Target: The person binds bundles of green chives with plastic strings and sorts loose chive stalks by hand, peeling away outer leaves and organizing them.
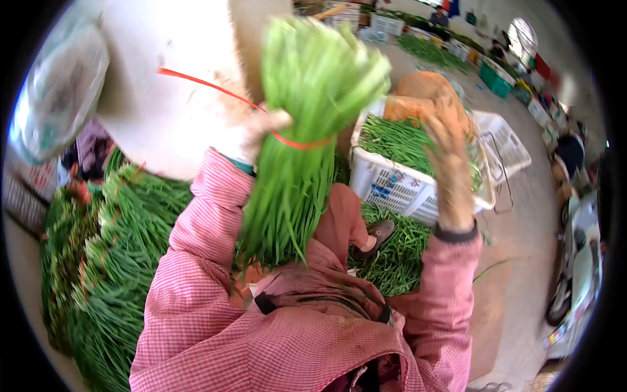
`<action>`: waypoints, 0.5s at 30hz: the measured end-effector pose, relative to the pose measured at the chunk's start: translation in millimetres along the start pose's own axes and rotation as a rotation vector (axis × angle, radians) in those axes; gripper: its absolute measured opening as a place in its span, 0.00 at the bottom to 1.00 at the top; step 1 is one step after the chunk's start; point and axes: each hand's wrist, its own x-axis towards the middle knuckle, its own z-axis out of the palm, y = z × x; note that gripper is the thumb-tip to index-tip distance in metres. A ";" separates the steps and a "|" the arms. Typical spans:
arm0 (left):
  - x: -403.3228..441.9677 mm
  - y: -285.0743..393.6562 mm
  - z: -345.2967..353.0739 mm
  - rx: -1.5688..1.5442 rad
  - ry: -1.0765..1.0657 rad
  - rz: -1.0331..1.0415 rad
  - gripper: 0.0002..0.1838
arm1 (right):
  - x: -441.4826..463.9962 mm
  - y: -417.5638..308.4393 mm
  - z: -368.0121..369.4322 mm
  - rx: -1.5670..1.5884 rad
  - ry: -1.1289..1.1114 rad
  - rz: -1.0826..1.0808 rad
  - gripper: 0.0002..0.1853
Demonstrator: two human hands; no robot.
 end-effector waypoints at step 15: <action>79.0 -53.1 -36.0 -0.259 0.216 0.005 0.46 | -232.0 89.9 -85.0 0.307 -0.184 0.898 0.11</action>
